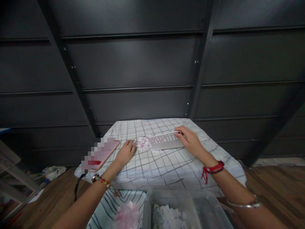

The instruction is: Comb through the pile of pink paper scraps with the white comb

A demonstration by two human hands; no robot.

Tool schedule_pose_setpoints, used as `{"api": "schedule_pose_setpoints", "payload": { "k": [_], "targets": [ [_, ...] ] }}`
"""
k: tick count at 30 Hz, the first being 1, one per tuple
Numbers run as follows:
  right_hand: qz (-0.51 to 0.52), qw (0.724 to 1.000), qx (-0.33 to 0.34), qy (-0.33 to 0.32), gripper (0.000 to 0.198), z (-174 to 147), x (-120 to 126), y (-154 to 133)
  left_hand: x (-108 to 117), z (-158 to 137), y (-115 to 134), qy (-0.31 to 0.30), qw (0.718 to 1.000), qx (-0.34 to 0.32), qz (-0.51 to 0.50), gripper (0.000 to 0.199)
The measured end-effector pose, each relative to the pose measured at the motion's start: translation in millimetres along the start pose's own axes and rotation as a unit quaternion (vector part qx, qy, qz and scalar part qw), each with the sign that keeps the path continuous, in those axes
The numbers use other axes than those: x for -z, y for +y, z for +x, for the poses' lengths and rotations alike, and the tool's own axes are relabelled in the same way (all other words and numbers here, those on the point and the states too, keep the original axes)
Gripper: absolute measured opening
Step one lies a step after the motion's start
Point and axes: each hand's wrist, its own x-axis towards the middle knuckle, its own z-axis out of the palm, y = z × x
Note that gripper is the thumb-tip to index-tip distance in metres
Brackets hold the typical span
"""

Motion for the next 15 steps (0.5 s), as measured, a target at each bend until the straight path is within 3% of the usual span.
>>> {"api": "schedule_pose_setpoints", "payload": {
  "k": [7,15],
  "targets": [
    [-0.031,0.999,-0.013,0.042,0.015,1,12,8,1,-1,-1,0.016,0.997,-0.07,-0.041,0.026],
    [-0.047,0.999,0.003,0.021,0.018,-6,19,3,0,0,-2,0.025,0.993,-0.103,-0.048,0.027]
  ]
}}
